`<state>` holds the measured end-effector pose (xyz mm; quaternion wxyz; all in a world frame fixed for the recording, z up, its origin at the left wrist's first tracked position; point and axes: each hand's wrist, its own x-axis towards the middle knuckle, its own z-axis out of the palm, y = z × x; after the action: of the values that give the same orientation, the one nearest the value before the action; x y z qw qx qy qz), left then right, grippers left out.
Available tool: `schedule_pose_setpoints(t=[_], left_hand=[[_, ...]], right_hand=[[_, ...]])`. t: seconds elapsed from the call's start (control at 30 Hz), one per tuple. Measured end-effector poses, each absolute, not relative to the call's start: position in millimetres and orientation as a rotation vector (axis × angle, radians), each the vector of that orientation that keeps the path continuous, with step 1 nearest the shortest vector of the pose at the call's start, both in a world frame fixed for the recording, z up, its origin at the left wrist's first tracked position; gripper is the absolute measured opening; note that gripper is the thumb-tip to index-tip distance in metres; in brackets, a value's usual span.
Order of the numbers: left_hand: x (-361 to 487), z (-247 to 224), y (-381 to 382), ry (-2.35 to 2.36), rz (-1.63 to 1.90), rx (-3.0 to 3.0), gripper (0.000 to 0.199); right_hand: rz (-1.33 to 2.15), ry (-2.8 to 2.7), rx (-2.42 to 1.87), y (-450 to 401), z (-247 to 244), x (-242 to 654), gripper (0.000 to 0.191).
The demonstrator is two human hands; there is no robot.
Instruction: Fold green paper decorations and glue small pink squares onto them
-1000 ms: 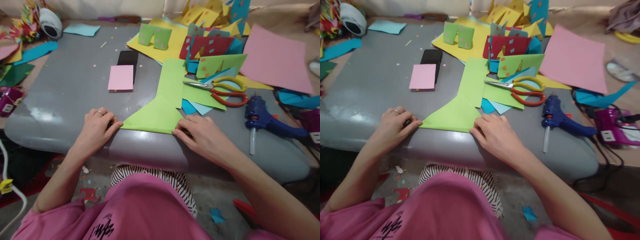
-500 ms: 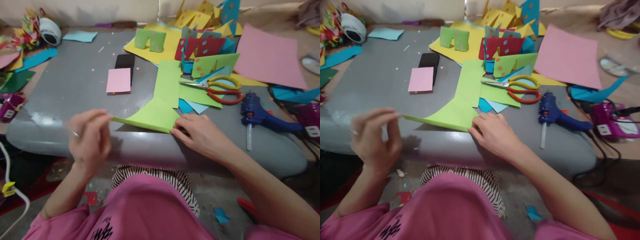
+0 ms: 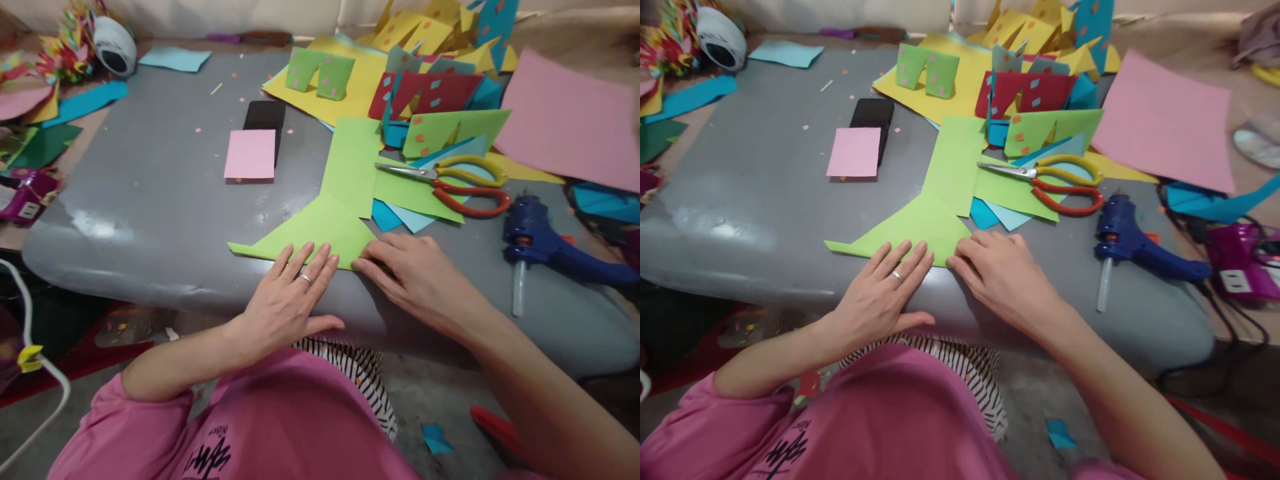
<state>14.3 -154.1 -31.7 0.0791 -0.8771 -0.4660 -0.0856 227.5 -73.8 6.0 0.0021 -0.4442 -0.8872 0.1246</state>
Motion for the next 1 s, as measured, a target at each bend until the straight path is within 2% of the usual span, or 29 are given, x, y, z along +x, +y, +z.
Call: schedule_pose_setpoints(t=[0.2,1.0], left_hand=[[17.7,-36.3,-157.7,-1.441,-0.243,-2.604,0.081],[19.9,-28.8,-168.0,-1.519,-0.247,-2.674,0.068]], right_hand=[[0.378,-2.779,-1.348,-73.2,3.3,228.3,0.033],[0.464,-2.591,-1.695,-90.4,12.8,252.7,0.025]])
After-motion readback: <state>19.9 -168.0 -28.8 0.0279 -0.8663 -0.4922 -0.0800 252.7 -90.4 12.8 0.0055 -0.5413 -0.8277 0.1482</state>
